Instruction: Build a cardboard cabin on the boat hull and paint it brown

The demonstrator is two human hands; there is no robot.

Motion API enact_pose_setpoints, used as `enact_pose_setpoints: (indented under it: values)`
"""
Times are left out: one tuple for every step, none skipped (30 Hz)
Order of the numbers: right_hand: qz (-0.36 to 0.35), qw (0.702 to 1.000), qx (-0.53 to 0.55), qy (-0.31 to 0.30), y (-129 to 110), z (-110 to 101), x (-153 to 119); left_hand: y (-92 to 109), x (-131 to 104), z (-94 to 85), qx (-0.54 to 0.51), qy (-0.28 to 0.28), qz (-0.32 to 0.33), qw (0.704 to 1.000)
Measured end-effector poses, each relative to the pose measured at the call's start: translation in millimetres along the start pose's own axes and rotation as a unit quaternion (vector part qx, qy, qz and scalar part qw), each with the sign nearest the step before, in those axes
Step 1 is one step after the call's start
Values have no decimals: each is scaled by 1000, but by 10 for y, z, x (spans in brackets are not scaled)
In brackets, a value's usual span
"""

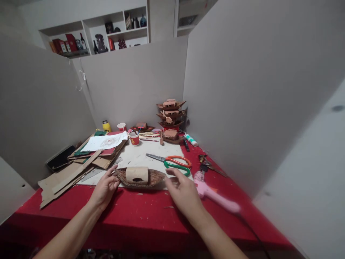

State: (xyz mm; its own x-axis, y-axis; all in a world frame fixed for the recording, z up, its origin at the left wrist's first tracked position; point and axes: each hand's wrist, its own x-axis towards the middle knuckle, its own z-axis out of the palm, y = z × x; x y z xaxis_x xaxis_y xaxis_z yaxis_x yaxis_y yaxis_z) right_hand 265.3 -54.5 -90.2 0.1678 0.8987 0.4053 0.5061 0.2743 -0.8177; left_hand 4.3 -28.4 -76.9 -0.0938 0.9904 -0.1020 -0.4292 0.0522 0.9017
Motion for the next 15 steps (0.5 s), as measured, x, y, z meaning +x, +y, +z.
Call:
enact_pose_setpoints:
  values:
    - [1, 1000, 1, 7, -8, -15, -19, 7, -16, -34, 9, 0, 1, 1000]
    - [-2, 1000, 2, 15, -19, -33, -44, 16, -37, -68, 20, 0, 4, 1000]
    - [-10, 1000, 4, 27, -35, -55, -76, 26, -61, -103, 33, 0, 9, 999]
    - [-26, 999, 5, 40, -53, -78, -114, 40, -89, -141, 48, 1, 16, 999]
    - [-47, 998, 5, 51, -73, -103, -158, 56, -118, -181, 66, 2, 27, 997]
    - [-75, 996, 4, 57, -94, -126, -205, 78, -145, -225, 86, 2, 40, 996]
    - [-106, 993, 0, 55, -114, -145, -254, 105, -168, -274, 108, 2, 56, 993]
    - [-139, 989, -4, 46, -132, -158, -303, 141, -182, -327, 133, 3, 73, 988]
    - [-173, 984, -9, 33, -149, -163, -350, 187, -183, -386, 159, 7, 93, 983]
    - [-208, 978, -13, 21, -163, -159, -394, 244, -168, -450, 189, 13, 116, 975]
    - [-243, 970, -15, 11, -176, -148, -432, 313, -137, -518, 221, 23, 140, 965]
    - [-278, 961, -14, 4, -188, -129, -465, 391, -89, -589, 255, 37, 164, 952]
    - [-308, 951, -12, -5, -200, -106, -493, 478, -25, -662, 290, 54, 188, 937]
    - [-333, 943, -8, -16, -211, -78, -514, 568, 50, -734, 326, 73, 209, 919]
    - [-351, 936, -5, -26, -218, -47, -532, 657, 131, -803, 361, 92, 224, 901]
